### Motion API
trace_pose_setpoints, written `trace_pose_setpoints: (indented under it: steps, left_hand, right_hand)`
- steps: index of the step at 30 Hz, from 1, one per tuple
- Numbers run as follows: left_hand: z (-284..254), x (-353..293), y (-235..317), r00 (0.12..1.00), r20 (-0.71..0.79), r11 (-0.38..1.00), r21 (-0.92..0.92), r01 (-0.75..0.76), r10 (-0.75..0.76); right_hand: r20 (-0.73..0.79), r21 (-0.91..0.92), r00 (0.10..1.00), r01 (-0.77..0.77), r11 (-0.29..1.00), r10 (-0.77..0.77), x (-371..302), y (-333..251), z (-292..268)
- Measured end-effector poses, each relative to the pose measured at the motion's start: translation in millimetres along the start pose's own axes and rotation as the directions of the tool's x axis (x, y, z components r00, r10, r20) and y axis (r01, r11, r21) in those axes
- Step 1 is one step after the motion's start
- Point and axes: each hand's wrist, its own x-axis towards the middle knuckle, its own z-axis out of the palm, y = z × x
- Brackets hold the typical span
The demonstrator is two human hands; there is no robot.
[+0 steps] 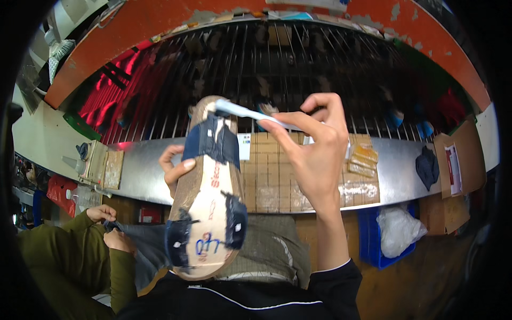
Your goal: The person repeatedly applies a dark adhesive to the sole and strap of a blue sandal using a small brush. They rotate the sandal to cover different areas and dip the brush into a white container to reload adhesive throughout the process.
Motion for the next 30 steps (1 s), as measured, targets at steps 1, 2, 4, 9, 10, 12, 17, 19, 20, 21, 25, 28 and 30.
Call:
trace_pose_setpoints:
  steps: [1,2,4,9,10,12,17,19,20,21,25,28,30]
  left_hand:
    - [-9.3,-4.5,-8.9,0.998,-0.003,0.998,-0.025,0.055,-0.055]
    - [-20.7,-7.0,-11.7,0.989,0.011,0.988,-0.053,0.148,-0.147]
    - [-36.2,-5.3,-8.6,0.949,-0.026,0.878,-0.390,0.280,-0.314]
    - [-104.4,-1.5,-27.3,0.844,0.283,0.308,-0.840,0.447,-0.455]
    - [-111.0,14.0,-35.0,0.867,0.352,0.164,-0.889,0.427,-0.353]
    - [-118.4,8.1,-56.5,0.880,0.283,-0.006,-0.953,0.304,-0.382]
    - [-157.7,7.4,-168.5,0.670,0.545,-0.406,-0.834,0.373,-0.505]
    - [-167.5,28.8,-198.5,0.413,0.584,-0.508,-0.812,0.288,-0.699]
    - [-182.2,42.9,-223.9,0.291,0.623,-0.587,-0.782,0.212,-0.726]
    - [-192.8,50.7,-255.1,0.164,0.670,-0.662,-0.742,0.109,-0.724]
    - [-216.2,86.5,-345.9,0.101,0.431,-0.412,-0.896,0.166,-0.897]
    - [-239.7,95.7,-378.5,0.156,0.109,-0.085,-0.984,0.154,-0.982]
    - [-248.7,96.8,-388.0,0.060,-0.142,0.148,-0.983,0.112,-0.988]
  right_hand:
    - [-0.046,0.043,0.999,-0.005,0.999,0.007,4.5,1.1,2.1]
    - [-0.090,0.101,0.996,-0.016,0.995,0.025,5.5,4.6,1.1]
    - [-0.142,0.151,0.988,-0.044,0.987,0.066,2.5,12.5,-3.0]
    - [-0.107,0.244,0.968,-0.194,0.950,0.225,-23.9,46.9,-22.6]
    - [-0.103,0.245,0.970,-0.188,0.951,0.219,-26.9,50.8,-20.7]
    - [-0.084,0.216,0.974,-0.186,0.958,0.208,-35.9,56.0,-21.2]
    - [-0.046,0.181,0.958,-0.272,0.945,0.284,-50.0,67.2,-27.6]
    - [-0.049,0.127,0.954,-0.288,0.949,0.296,-49.9,65.1,-32.9]
    - [-0.033,0.170,0.932,-0.351,0.921,0.362,-48.5,61.0,-31.1]
    - [-0.021,0.132,0.942,-0.330,0.935,0.336,-48.5,59.4,-32.8]
    - [-0.010,0.058,0.968,-0.250,0.966,0.251,-43.3,55.4,-32.1]
    - [0.000,0.047,0.976,-0.217,0.975,0.217,-42.1,58.1,-35.8]
    - [0.000,0.035,0.975,-0.223,0.974,0.223,-42.7,59.7,-36.4]
